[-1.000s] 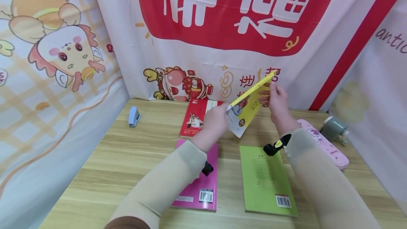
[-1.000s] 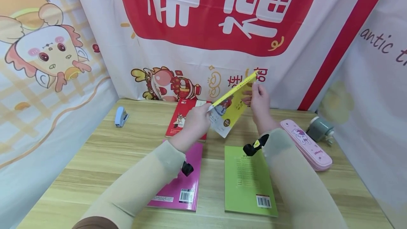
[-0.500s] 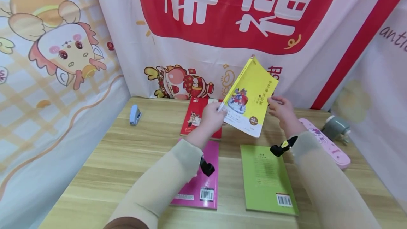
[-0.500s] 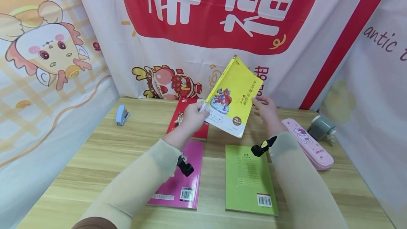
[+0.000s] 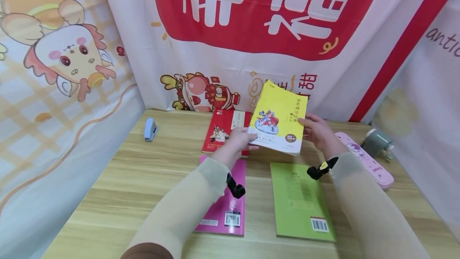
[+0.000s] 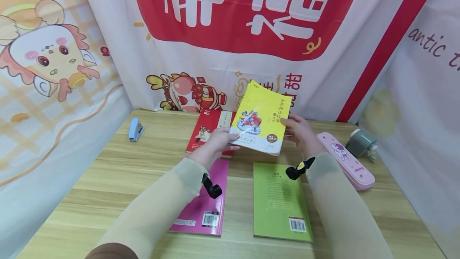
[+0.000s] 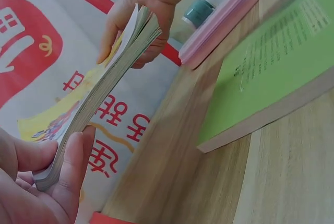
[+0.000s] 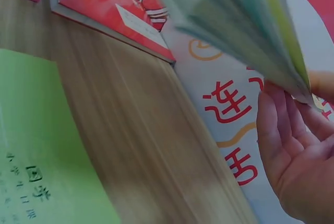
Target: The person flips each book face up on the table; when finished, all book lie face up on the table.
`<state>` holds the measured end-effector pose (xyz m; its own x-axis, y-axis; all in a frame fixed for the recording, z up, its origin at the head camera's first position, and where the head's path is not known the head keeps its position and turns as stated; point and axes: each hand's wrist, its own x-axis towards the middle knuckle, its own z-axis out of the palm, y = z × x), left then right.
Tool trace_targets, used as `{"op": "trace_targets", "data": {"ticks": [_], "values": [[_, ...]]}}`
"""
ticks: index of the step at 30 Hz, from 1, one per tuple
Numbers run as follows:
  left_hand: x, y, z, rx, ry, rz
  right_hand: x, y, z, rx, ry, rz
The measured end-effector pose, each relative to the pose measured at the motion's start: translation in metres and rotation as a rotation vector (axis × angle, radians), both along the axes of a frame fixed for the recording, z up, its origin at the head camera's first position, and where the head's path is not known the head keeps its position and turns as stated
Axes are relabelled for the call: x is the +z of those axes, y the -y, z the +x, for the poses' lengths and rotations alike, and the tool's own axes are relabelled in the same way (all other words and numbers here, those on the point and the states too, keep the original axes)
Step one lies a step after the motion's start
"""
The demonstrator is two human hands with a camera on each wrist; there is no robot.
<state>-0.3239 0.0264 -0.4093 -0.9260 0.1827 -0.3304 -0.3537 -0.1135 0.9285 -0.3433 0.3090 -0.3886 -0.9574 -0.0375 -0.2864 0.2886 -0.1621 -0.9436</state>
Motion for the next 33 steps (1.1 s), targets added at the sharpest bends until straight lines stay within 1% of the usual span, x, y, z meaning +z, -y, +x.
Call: {"op": "trace_targets", "data": {"ticks": [4, 7, 11, 16, 19, 23, 25, 27, 29, 31, 33], "values": [[-0.001, -0.003, -0.004, 0.030, 0.061, 0.069, -0.008, -0.001, -0.001, 0.071, 0.001, -0.023], [-0.001, -0.008, -0.006, 0.045, 0.083, 0.086, -0.011, -0.001, 0.001, 0.073, 0.006, -0.044], [-0.003, -0.014, -0.010, 0.055, 0.085, 0.086, -0.013, -0.002, 0.003, 0.069, 0.012, -0.080], [-0.008, -0.022, -0.015, 0.061, 0.094, 0.118, -0.015, -0.004, 0.006, 0.068, 0.037, -0.102], [-0.015, -0.027, -0.017, 0.027, 0.106, 0.119, -0.016, -0.006, 0.007, 0.074, 0.054, -0.093], [-0.021, -0.031, -0.018, -0.061, 0.126, 0.104, -0.018, -0.008, 0.007, 0.083, 0.067, -0.045], [-0.023, -0.033, -0.019, -0.106, 0.137, 0.084, -0.021, -0.010, 0.007, 0.080, 0.070, -0.013], [-0.023, -0.035, -0.019, -0.134, 0.139, 0.059, -0.025, -0.014, 0.005, 0.082, 0.064, 0.024], [-0.024, -0.036, -0.020, -0.143, 0.141, 0.034, -0.030, -0.016, 0.004, 0.083, 0.059, 0.089], [-0.024, -0.037, -0.021, -0.138, 0.139, 0.023, -0.036, -0.017, 0.001, 0.084, 0.055, 0.132], [-0.025, -0.038, -0.021, -0.131, 0.136, 0.018, -0.041, -0.018, -0.001, 0.062, 0.066, 0.163]]}}
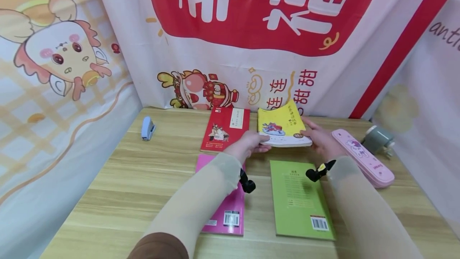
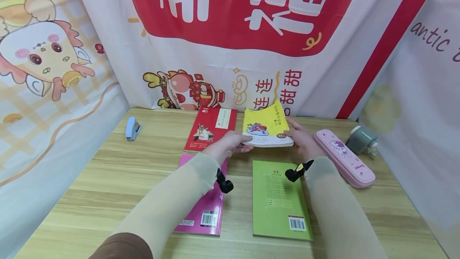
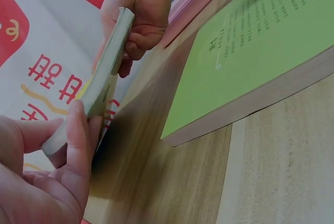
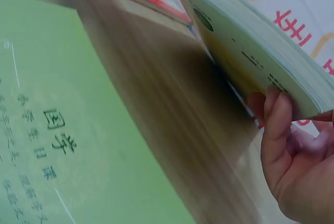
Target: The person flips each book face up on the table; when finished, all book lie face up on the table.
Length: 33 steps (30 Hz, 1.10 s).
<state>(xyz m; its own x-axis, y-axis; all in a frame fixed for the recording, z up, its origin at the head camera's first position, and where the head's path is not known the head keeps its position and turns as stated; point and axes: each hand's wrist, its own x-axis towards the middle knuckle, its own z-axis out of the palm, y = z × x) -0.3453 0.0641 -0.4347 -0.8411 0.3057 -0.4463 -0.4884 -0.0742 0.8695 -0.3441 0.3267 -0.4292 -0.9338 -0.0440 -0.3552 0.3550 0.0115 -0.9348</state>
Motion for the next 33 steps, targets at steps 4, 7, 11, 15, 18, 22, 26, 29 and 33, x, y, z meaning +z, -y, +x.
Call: {"op": "trace_targets", "data": {"ticks": [4, 7, 11, 15, 18, 22, 26, 29, 33], "values": [[-0.003, -0.001, -0.001, 0.016, 0.004, 0.010, -0.005, 0.000, -0.003, -0.053, 0.034, 0.002], [-0.005, -0.002, 0.000, 0.028, 0.004, 0.007, -0.004, 0.000, -0.003, -0.085, 0.066, -0.017], [-0.008, -0.003, 0.000, 0.029, -0.003, -0.006, -0.001, 0.000, 0.001, -0.150, 0.141, -0.161], [-0.011, -0.004, 0.000, 0.031, -0.010, -0.040, -0.001, 0.001, 0.005, -0.228, 0.200, -0.228], [-0.013, -0.004, 0.001, 0.045, -0.011, -0.084, -0.005, 0.002, 0.004, -0.221, 0.193, -0.080], [-0.014, -0.003, 0.003, 0.040, -0.013, -0.139, -0.011, 0.001, 0.000, -0.216, 0.207, 0.034], [-0.010, -0.001, 0.005, -0.036, -0.029, -0.222, -0.013, -0.004, -0.002, -0.193, 0.206, 0.151], [-0.009, 0.001, 0.005, -0.083, -0.038, -0.274, -0.012, -0.008, 0.000, -0.176, 0.202, 0.223], [-0.008, 0.004, 0.007, -0.098, -0.060, -0.296, -0.003, -0.008, 0.008, -0.205, 0.224, 0.164]]}}
